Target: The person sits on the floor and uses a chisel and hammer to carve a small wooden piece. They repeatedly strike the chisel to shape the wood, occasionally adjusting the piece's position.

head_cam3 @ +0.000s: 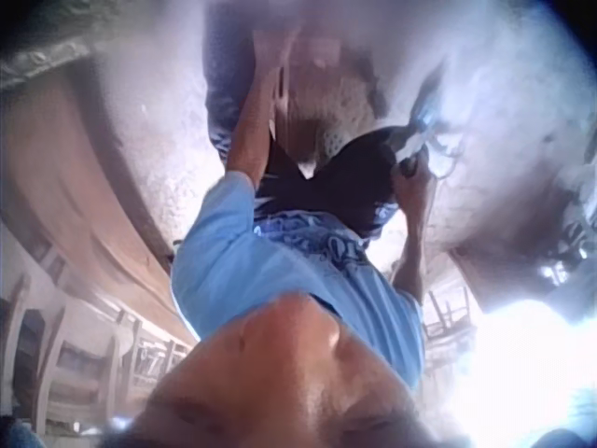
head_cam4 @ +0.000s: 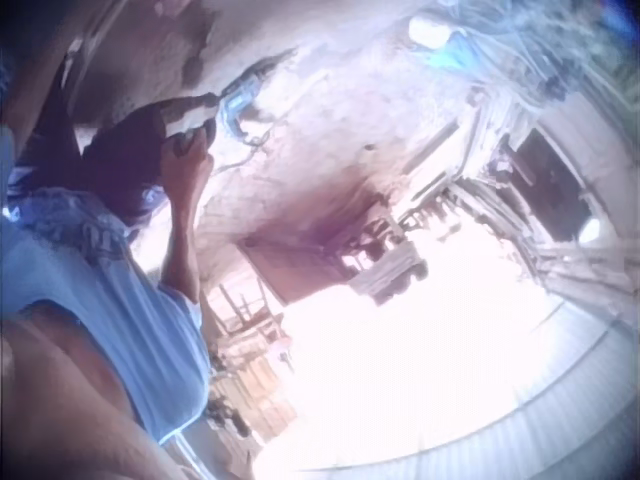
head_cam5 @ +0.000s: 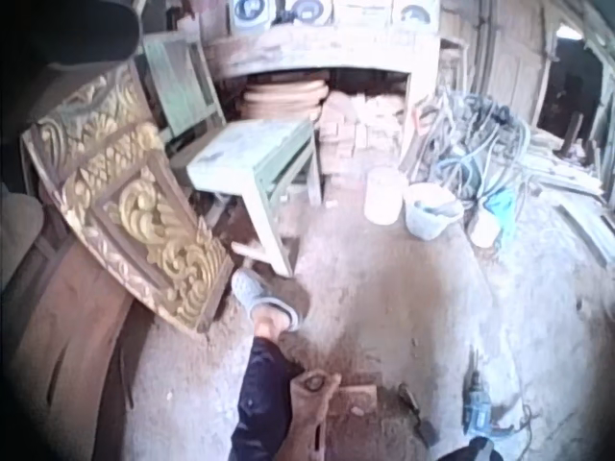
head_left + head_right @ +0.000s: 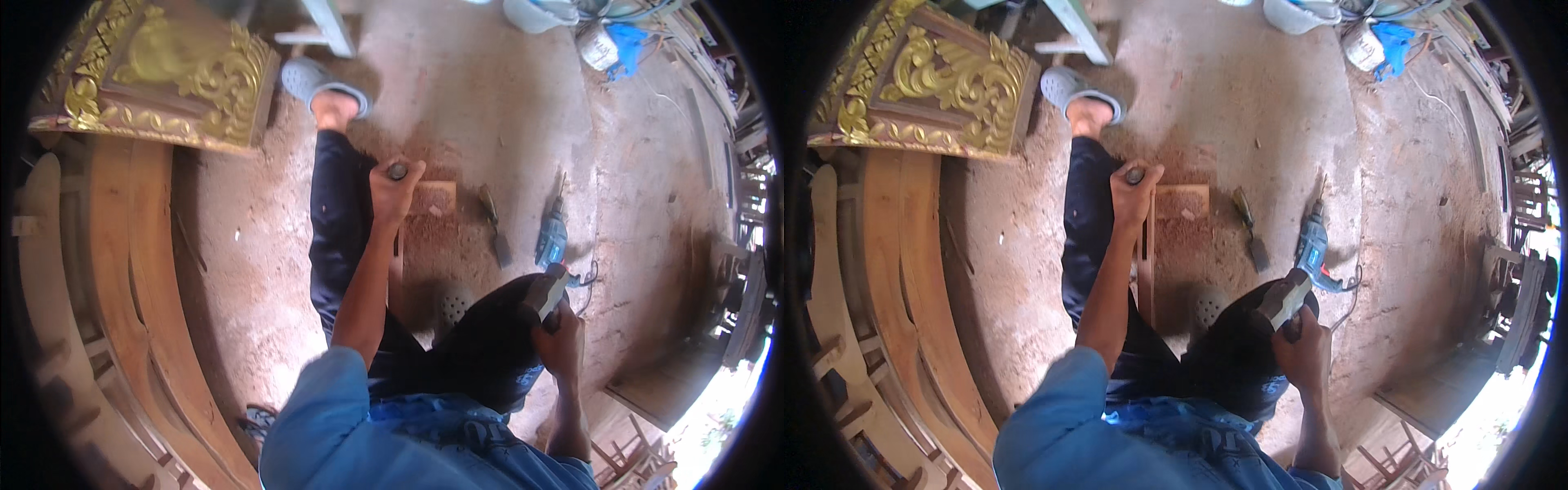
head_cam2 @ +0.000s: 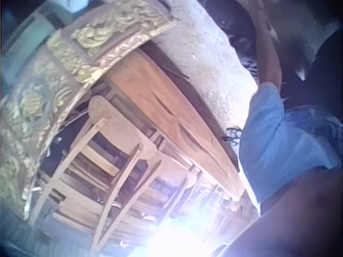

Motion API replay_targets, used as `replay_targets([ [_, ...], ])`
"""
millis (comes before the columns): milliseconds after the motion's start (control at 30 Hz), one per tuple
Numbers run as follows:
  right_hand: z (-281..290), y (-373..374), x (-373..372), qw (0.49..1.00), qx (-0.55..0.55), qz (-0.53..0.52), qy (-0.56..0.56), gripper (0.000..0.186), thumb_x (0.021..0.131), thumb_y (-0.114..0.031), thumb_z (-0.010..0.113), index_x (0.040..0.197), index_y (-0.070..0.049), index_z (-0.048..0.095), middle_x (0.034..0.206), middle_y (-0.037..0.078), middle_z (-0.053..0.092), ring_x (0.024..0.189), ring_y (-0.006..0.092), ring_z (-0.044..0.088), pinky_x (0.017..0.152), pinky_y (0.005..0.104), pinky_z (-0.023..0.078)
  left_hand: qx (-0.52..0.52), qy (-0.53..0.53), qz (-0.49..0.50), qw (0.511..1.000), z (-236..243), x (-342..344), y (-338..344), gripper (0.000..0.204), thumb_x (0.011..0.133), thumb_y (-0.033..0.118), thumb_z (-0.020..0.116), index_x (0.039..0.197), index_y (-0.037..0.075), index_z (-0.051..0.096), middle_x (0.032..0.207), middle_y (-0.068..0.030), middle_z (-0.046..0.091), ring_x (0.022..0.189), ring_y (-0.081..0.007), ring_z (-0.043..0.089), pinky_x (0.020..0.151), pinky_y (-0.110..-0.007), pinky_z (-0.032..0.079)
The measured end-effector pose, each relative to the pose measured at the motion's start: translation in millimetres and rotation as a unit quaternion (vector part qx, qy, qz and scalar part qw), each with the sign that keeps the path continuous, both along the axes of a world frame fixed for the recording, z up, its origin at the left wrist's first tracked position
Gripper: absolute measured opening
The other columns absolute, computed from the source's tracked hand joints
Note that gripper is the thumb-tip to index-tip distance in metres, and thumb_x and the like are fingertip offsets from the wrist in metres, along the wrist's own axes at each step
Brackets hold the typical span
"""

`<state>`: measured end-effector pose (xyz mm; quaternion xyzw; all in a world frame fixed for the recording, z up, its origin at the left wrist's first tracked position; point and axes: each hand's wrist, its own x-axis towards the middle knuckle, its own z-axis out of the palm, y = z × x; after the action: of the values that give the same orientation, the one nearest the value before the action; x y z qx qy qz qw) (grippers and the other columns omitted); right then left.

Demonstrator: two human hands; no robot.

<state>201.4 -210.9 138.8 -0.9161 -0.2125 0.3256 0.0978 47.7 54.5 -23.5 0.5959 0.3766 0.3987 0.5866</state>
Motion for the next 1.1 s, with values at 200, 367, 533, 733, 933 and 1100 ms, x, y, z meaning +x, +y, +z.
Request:
replay_targets([
  [200, -9.8, 7.0, 2.8, 0.992, 0.128, -0.016, 0.003, 0.035, 0.079, -0.009, 0.069, 0.112, 0.000, 0.065, 0.077, 0.021, 0.070, 0.068, 0.0311, 0.071, 0.066, 0.0414, 0.054, 0.143, -0.149, -0.102, 0.973, 104.4, -8.9, 43.0, 0.010, 0.081, 0.004, 0.069, 0.078, 0.003, 0.059, 0.068, -0.0055, 0.056, 0.058, -0.0168, 0.054, 0.055, -0.032, 0.042],
  [367, -0.3, 12.7, -7.8, 0.984, 0.163, -0.028, 0.067, 0.031, 0.081, -0.009, 0.069, 0.110, 0.002, 0.065, 0.075, 0.015, 0.069, 0.066, 0.0166, 0.065, 0.062, 0.0362, 0.050, -0.131, -0.189, 0.032, 0.973, 81.8, -14.9, 81.4, 0.018, 0.084, 0.015, 0.070, 0.079, 0.006, 0.054, 0.062, -0.0038, 0.050, 0.054, -0.0145, 0.048, 0.054, -0.029, 0.037],
  [533, 10.7, 6.5, -20.6, 0.991, 0.129, 0.018, 0.009, 0.031, 0.081, -0.009, 0.069, 0.110, 0.002, 0.065, 0.077, 0.016, 0.069, 0.066, 0.0182, 0.064, 0.063, 0.0370, 0.050, -0.101, -0.116, 0.023, 0.988, 21.6, -7.9, 58.2, 0.018, 0.090, 0.009, 0.072, 0.078, 0.005, 0.059, 0.058, 0.0008, 0.055, 0.049, -0.0071, 0.049, 0.050, -0.024, 0.036],
  [733, 20.3, 11.0, -11.7, 0.991, 0.130, -0.008, 0.011, 0.024, 0.081, -0.008, 0.071, 0.101, 0.003, 0.064, 0.073, 0.013, 0.068, 0.066, 0.0194, 0.064, 0.062, 0.0389, 0.051, -0.066, -0.055, -0.067, 0.994, 8.7, 5.6, 49.0, 0.023, 0.090, 0.012, 0.074, 0.073, 0.007, 0.060, 0.058, 0.0049, 0.052, 0.053, -0.0034, 0.045, 0.049, -0.024, 0.036],
  [933, 113.7, 88.8, 4.4, 0.901, 0.434, 0.005, 0.009, 0.011, 0.086, -0.005, 0.070, 0.095, -0.002, 0.063, 0.065, 0.004, 0.059, 0.052, 0.0121, 0.055, 0.049, 0.0260, 0.043, -0.058, -0.025, -0.052, 0.997, 4.2, -0.4, 40.8, 0.022, 0.091, 0.012, 0.074, 0.076, 0.008, 0.059, 0.061, 0.0056, 0.053, 0.056, -0.0029, 0.047, 0.054, -0.023, 0.038],
  [1100, 149.8, 162.9, -6.2, 0.736, 0.673, 0.015, 0.071, 0.005, 0.090, -0.002, 0.064, 0.087, -0.001, 0.061, 0.064, 0.002, 0.054, 0.049, 0.0110, 0.051, 0.047, 0.0251, 0.038, -0.067, -0.027, -0.133, 0.988, 0.1, -9.8, 26.9, 0.019, 0.087, 0.012, 0.077, 0.080, 0.010, 0.059, 0.070, 0.0081, 0.053, 0.065, -0.0010, 0.047, 0.058, -0.021, 0.037],
])
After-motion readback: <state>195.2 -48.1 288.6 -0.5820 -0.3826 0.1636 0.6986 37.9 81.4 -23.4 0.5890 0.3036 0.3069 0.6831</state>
